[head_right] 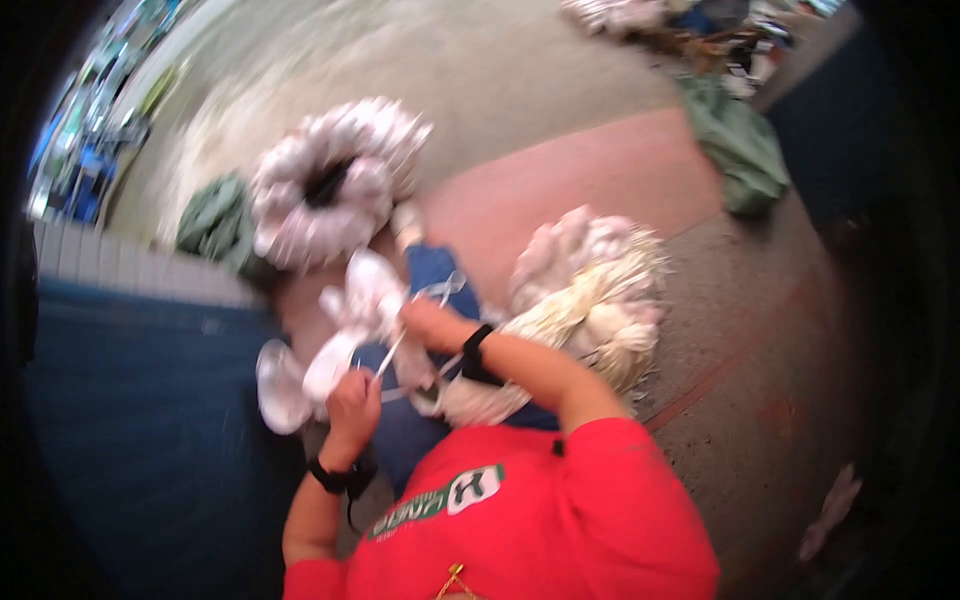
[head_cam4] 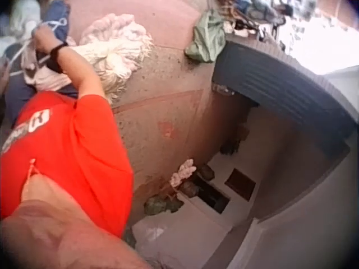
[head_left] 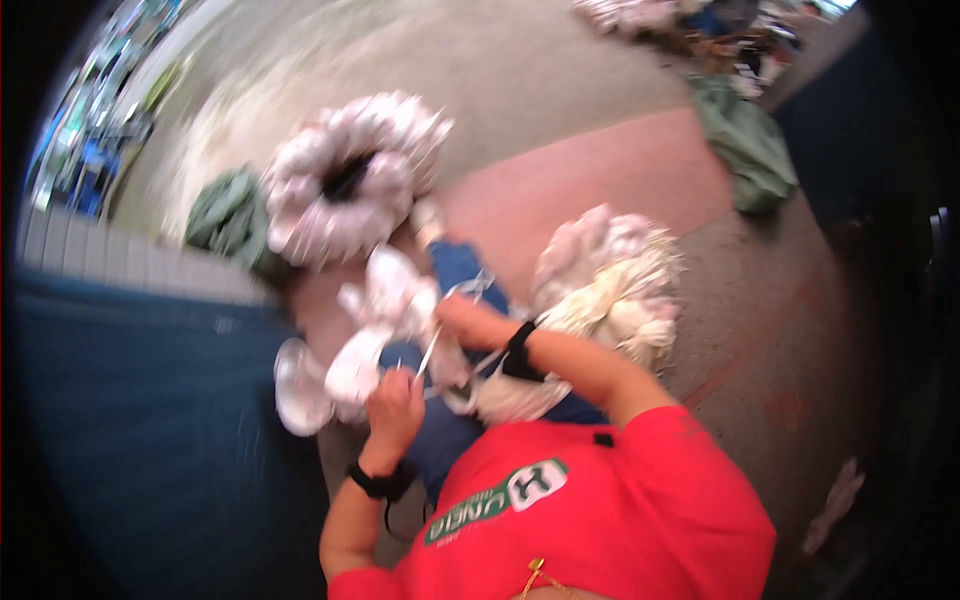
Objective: Manually tying or lacing shoe components in a workshop environment.
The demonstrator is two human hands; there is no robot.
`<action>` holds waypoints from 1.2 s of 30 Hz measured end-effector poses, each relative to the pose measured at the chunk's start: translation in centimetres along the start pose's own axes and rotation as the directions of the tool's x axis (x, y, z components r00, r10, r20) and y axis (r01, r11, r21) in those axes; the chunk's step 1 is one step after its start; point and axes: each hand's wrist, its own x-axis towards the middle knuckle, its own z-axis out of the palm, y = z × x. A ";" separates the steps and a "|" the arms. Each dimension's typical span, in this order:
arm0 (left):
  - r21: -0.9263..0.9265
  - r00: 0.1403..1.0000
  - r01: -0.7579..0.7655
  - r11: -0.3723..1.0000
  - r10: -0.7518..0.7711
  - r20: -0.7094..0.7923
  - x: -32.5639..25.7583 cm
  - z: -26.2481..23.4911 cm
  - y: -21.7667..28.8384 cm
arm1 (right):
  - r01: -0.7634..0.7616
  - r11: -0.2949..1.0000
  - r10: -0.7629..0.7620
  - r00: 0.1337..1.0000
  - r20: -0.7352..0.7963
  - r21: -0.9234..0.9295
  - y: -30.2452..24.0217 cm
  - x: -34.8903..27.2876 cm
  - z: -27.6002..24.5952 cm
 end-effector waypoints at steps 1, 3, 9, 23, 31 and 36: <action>-0.105 0.988 0.153 0.983 -0.151 0.028 -0.9 -1.1 -0.3 | 0.033 0.997 -0.036 0.998 -0.042 -0.068 -1.0 -0.3 0.0; -0.299 0.971 0.237 0.924 -0.225 0.075 -1.5 -2.5 -1.2 | 0.317 0.927 -0.337 0.938 -0.077 -0.203 -3.4 -1.2 -0.3; -0.682 0.932 0.344 0.646 -0.146 0.332 1.3 -0.7 -2.8 | -0.023 0.941 -0.055 0.974 0.220 0.337 -5.6 -4.0 -2.4; -0.591 0.744 0.665 0.457 -0.338 0.576 7.8 4.0 -6.5 | 0.502 0.415 0.524 0.550 -0.651 0.759 2.3 -21.0 -31.1; -0.271 0.921 0.173 0.947 -0.057 0.386 11.2 7.7 -5.7 | -0.276 0.789 0.345 0.938 -0.024 0.549 -0.3 -4.0 -7.3; 0.104 0.771 0.256 0.961 -0.268 0.577 13.3 8.9 -5.1 | -0.300 0.929 0.301 0.953 0.027 0.217 -0.5 -0.3 -1.0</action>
